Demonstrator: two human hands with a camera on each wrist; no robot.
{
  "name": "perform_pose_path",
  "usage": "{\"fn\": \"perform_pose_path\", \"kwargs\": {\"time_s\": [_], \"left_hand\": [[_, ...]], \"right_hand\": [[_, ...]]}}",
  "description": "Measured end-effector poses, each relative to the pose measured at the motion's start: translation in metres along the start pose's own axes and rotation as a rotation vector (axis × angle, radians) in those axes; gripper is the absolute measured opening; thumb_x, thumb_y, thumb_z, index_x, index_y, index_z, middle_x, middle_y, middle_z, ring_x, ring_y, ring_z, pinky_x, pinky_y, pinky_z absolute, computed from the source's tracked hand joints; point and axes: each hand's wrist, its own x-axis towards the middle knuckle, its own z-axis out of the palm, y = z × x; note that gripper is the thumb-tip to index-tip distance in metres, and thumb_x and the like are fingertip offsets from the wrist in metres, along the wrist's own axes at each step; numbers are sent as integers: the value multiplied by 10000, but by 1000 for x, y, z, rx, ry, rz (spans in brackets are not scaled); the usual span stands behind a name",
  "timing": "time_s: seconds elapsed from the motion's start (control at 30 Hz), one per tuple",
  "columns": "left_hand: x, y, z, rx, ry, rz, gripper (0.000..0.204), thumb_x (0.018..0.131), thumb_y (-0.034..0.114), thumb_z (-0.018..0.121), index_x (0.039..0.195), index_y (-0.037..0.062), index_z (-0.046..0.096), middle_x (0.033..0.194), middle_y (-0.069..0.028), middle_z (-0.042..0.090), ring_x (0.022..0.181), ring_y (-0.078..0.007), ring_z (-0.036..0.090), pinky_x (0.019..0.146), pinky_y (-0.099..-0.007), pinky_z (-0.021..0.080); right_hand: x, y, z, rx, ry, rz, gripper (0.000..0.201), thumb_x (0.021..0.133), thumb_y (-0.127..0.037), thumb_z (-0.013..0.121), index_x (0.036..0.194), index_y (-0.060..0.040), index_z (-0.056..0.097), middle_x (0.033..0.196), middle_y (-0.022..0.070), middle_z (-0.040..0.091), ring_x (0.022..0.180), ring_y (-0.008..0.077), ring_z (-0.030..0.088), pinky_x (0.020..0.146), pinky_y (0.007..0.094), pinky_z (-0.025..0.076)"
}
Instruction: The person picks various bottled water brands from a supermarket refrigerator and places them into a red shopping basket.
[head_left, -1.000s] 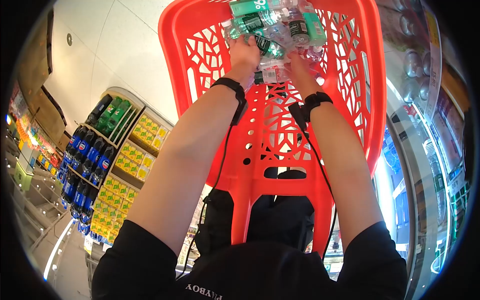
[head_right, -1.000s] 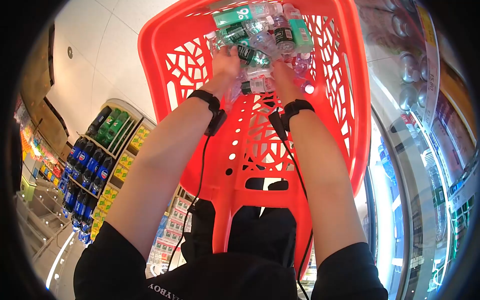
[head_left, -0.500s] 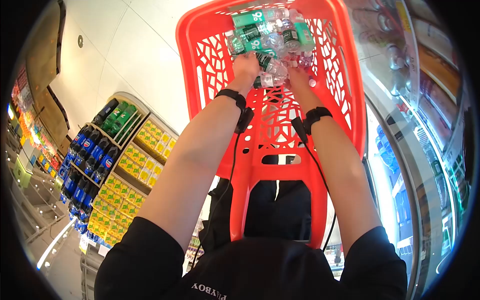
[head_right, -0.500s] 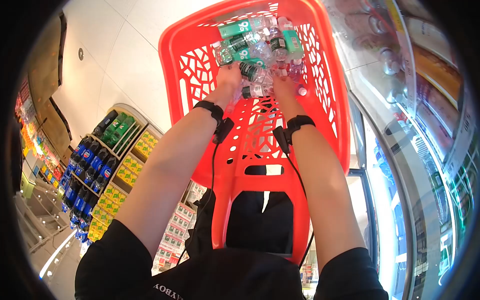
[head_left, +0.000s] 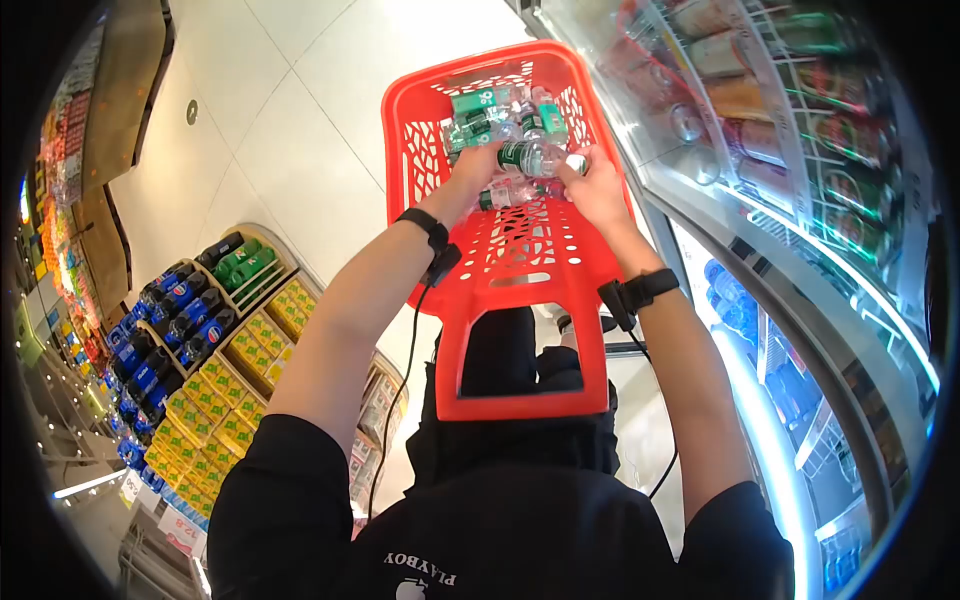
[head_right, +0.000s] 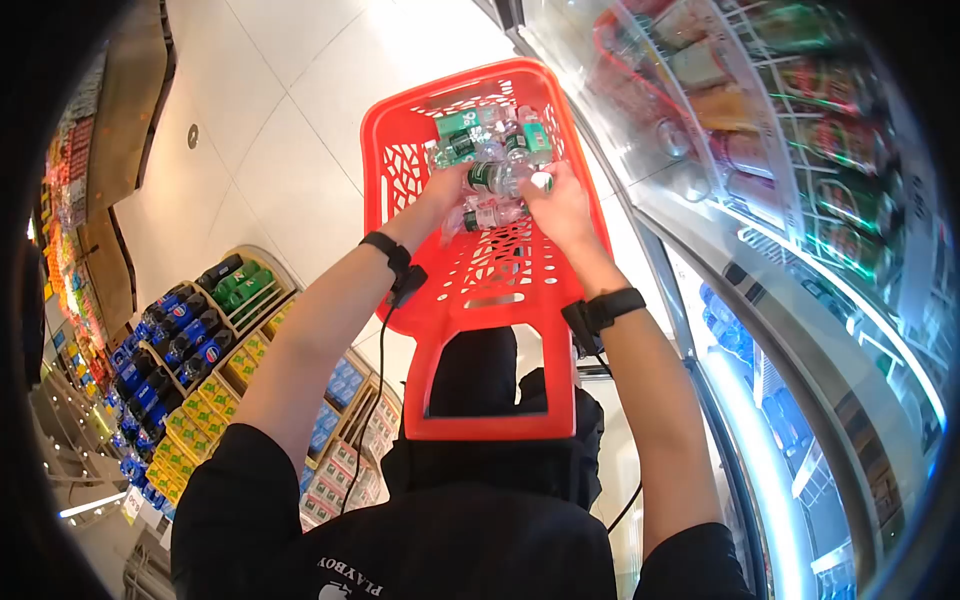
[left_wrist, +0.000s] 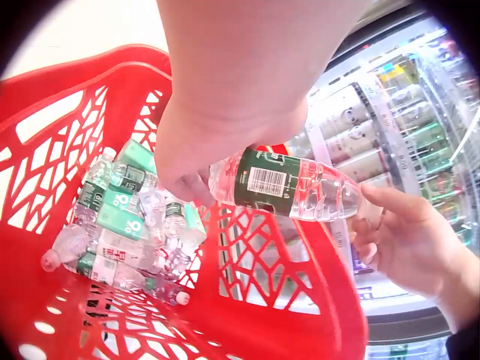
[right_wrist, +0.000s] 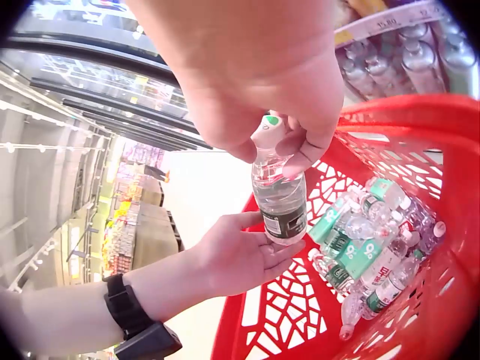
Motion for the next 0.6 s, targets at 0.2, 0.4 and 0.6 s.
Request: {"fn": "perform_pose_path", "kwargs": {"time_s": [0.2,0.4,0.6], "left_hand": [[-121,15,33,-30,-97,56,395,1052,351,488,1226,41,660,1051,-112,733,958,-208,691,899,-370,510],[-277,70,83,96,-202,-53,513,1022,531,493,1135,72,693,967,-67,740,886,-151,681,871,-334,497],[-369,93,134,293,-361,152,520,1037,506,493,1102,56,744,844,-55,743,736,-155,705,728,-269,524]], "right_hand": [[-118,-88,-81,-82,140,-168,315,870,-213,783,1054,-3,637,791,154,724,699,262,723,663,359,544],[-219,-137,-164,136,227,-306,198,875,-154,797,957,-6,696,707,-9,665,606,20,544,546,227,435],[-320,-198,-246,257,205,-397,179,877,-132,785,983,-11,708,766,-29,654,709,33,555,649,215,455]]}}
